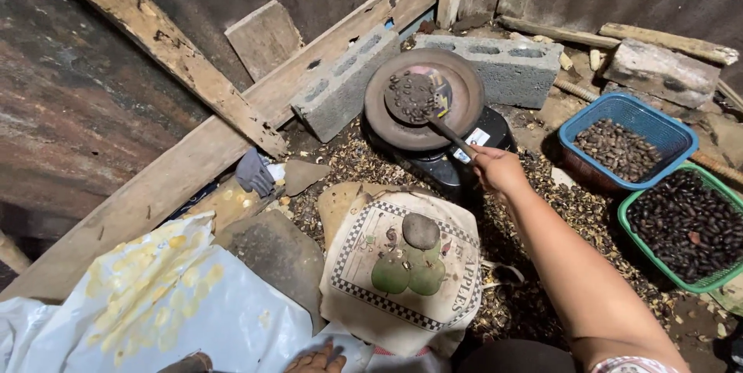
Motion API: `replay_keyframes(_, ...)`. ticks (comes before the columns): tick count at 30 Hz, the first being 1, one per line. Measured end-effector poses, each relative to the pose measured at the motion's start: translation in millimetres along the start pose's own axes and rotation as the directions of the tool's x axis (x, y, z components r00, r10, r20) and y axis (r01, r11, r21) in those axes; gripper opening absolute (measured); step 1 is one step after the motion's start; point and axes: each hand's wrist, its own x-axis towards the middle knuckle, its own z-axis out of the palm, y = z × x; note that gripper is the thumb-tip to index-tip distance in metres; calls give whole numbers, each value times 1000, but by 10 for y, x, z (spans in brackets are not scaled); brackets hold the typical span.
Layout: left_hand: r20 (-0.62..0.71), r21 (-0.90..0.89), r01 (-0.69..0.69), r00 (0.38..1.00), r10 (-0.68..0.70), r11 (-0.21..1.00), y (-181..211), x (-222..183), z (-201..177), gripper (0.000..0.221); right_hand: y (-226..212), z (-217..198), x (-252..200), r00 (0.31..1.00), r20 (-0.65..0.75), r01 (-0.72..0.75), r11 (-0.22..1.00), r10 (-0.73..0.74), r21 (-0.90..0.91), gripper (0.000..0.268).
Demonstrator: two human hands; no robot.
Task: Roast nuts in a pan and crack them open using a stone or hammer on the floor.
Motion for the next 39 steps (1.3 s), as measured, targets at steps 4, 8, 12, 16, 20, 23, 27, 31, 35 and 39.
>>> replay_keyframes(4, 36, 1, 9, 999, -9, 1000, 123, -63, -82, 52, -66, -8, -30, 1000, -6, 30, 996, -31, -83, 29)
replay_keyframes(8, 4, -8, 27, 1000, -27, 1000, 122, -153, -96, 52, -93, -94, -134, 999, -25, -26, 999, 25, -43, 30)
replay_keyframes(12, 54, 5, -26, 998, 26, 1000, 264, -319, -339, 51, -77, -202, -100, 999, 27, 42, 997, -40, -67, 28)
replay_keyframes(16, 135, -42, 2, 991, 3, 999, 468, -567, -681, 52, -348, -246, -277, 998, 35, 49, 995, -46, -91, 28)
replay_keyframes(20, 99, -88, -9, 995, 18, 996, 479, -611, -684, 52, -457, -386, -349, 983, -136, 74, 947, -121, -313, 26)
replay_keyframes(23, 109, -48, -6, 994, 11, 999, 469, -648, -709, 52, -371, -622, -215, 955, -145, 173, 885, -258, -432, 28)
replay_keyframes(27, 121, -35, -3, 993, 7, 999, 486, -628, -655, 54, -436, -672, -293, 913, -28, 267, 647, -408, -714, 30)
replay_keyframes(31, 79, -28, 23, 997, -21, 999, 535, -638, -686, 53, -511, -595, -315, 960, -10, 205, 723, -280, -659, 31)
replay_keyframes(35, 117, -30, 22, 993, -19, 999, 481, -591, -652, 54, -544, -413, -268, 988, -6, 114, 771, -151, -627, 29)
replay_keyframes(39, 89, -25, 4, 996, -1, 1000, 469, -582, -676, 53, -675, -248, -367, 1000, -4, 5, 868, -8, -496, 27)
